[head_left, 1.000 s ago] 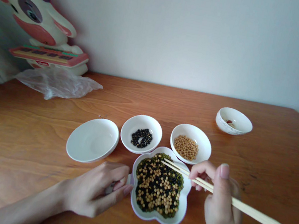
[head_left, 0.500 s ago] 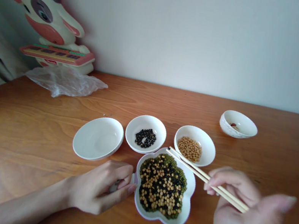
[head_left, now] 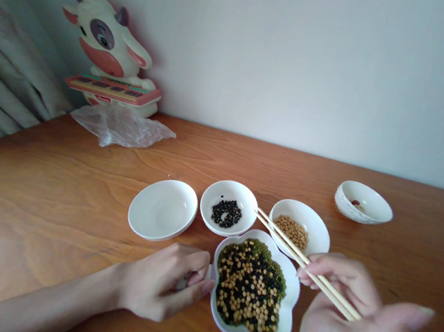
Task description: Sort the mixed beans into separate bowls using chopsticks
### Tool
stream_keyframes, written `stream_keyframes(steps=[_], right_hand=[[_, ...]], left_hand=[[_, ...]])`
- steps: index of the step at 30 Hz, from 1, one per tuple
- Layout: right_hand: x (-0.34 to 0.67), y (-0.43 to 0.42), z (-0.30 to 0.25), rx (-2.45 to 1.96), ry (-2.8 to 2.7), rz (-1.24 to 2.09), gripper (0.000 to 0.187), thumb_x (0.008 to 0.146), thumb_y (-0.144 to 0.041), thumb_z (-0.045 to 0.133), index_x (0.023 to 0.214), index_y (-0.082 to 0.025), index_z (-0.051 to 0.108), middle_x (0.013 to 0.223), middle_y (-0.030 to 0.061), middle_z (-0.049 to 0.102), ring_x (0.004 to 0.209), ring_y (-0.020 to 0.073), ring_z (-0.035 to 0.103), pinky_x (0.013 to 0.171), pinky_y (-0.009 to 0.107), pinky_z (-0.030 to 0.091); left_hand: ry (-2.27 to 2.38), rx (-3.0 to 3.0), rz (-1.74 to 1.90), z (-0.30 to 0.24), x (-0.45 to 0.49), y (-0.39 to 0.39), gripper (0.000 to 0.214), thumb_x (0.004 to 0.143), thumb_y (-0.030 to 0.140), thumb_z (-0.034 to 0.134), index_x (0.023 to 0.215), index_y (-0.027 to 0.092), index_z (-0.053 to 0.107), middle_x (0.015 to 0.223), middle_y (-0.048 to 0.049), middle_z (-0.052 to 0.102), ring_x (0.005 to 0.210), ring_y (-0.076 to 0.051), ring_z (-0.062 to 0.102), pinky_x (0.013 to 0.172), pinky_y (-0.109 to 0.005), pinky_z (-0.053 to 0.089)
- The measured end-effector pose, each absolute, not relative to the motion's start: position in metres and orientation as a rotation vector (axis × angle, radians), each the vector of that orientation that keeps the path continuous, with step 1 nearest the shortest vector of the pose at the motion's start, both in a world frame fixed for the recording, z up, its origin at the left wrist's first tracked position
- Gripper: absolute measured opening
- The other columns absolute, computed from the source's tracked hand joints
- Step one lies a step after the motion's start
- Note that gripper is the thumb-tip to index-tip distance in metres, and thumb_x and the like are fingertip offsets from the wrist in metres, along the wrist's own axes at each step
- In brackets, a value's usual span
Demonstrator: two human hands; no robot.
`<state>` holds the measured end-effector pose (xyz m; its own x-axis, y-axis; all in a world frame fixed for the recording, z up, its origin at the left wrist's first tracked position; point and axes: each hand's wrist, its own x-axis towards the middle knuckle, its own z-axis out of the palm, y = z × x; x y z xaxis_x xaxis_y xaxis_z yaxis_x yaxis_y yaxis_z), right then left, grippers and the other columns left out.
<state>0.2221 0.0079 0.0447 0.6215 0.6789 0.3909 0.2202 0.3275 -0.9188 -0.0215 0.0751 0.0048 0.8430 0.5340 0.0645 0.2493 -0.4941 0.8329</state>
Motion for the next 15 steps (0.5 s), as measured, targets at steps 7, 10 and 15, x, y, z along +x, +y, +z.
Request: stream_keyframes(steps=[7,10,15], right_hand=[[0.261,-0.003,0.044,-1.356,-1.011,0.353,0.085,0.103,-0.069,0.012,0.060,-0.022,0.068,0.057,0.0072,0.064,0.058,0.0210,0.060,0.055,0.034,0.044],[0.284,-0.009,0.036,-1.419,-1.276,0.433,0.090,0.100,-0.074,0.010,0.059,-0.021,0.069,0.054,0.0083,0.064,0.053,0.0202,0.059,0.050,0.033,0.043],[0.297,-0.019,0.033,-1.523,-1.398,0.493,0.089,0.102,-0.068,0.006,0.062,-0.020,0.069,0.054,0.0074,0.062,0.054,0.0189,0.057,0.049,0.031,0.043]], left_hand=[[0.581,2.121,0.367,0.005,-0.023,0.075,0.025,0.099,0.023,0.054,0.081,0.022,0.036,0.073,0.0045,0.048,0.058,-0.009,0.036,0.055,-0.025,0.029],[0.579,2.122,0.361,0.005,-0.022,0.075,0.025,0.100,0.023,0.052,0.081,0.022,0.036,0.072,0.0045,0.047,0.058,-0.009,0.036,0.055,-0.025,0.029],[0.580,2.127,0.347,0.006,-0.022,0.076,0.025,0.101,0.023,0.052,0.081,0.022,0.036,0.072,0.0048,0.047,0.058,-0.009,0.035,0.055,-0.025,0.029]])
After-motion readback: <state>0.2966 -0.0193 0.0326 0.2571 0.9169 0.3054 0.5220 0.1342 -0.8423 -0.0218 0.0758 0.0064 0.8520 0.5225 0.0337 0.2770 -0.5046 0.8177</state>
